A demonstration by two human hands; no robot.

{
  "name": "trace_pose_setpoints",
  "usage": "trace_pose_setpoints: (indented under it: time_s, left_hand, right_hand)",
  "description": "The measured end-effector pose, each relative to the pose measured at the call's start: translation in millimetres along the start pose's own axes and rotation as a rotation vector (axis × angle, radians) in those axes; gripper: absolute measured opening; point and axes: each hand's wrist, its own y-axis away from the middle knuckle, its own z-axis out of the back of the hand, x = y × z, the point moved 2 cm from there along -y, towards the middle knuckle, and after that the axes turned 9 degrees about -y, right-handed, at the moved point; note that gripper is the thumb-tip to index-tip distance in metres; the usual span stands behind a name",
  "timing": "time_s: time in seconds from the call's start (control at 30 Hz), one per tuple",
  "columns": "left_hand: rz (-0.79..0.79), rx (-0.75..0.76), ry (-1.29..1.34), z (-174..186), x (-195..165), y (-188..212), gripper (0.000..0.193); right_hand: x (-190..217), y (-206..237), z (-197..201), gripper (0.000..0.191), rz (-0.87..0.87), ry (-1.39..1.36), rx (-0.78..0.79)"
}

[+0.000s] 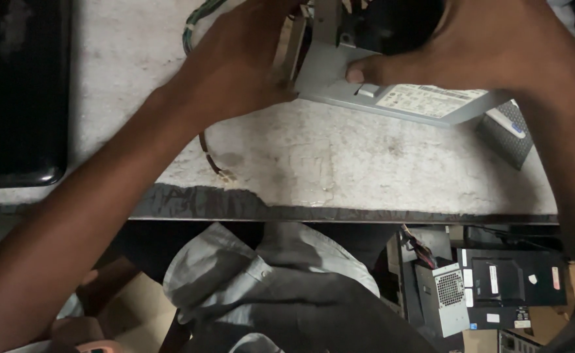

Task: The person disassembles a computer power supply unit on a workbench. They rotate the metal casing, detach the outer cover, work it free from the fan and internal components by hand, and reposition the unit repeatedly while separating the housing panels.

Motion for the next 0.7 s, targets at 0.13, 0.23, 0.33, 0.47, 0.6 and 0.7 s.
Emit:
trace_pose_setpoints:
  time_s: [0.13, 0.23, 0.33, 0.47, 0.6, 0.7]
  left_hand:
    - [-0.028, -0.016, 0.007, 0.9, -0.2, 1.1, 0.101]
    - [-0.056, -0.037, -0.002, 1.1, -0.2, 2.3, 0.100]
    - [-0.047, -0.042, -0.021, 0.0, 0.3, 2.6, 0.100]
    - [0.023, 0.006, -0.009, -2.4, 2.8, 1.8, 0.096]
    - [-0.016, 0.009, -0.037, -2.5, 4.3, 1.5, 0.090]
    - [0.008, 0.046, -0.069, -2.9, 5.4, 2.3, 0.091]
  right_hand:
    - [-0.4, -2.0, -0.7, 0.062, -0.047, -0.024, 0.020]
    - [-1.3, -1.6, -1.7, 0.065, -0.127, 0.036, 0.036]
    - [-2.1, -1.8, -2.1, 0.068, -0.177, 0.064, 0.044]
    - [-1.8, -1.0, -4.3, 0.071, -0.056, 0.029, 0.004]
    - [-7.1, 2.4, -6.8, 0.064, 0.001, -0.095, -0.033]
    - [-18.1, 4.0, -12.2, 0.068, -0.335, -0.013, 0.063]
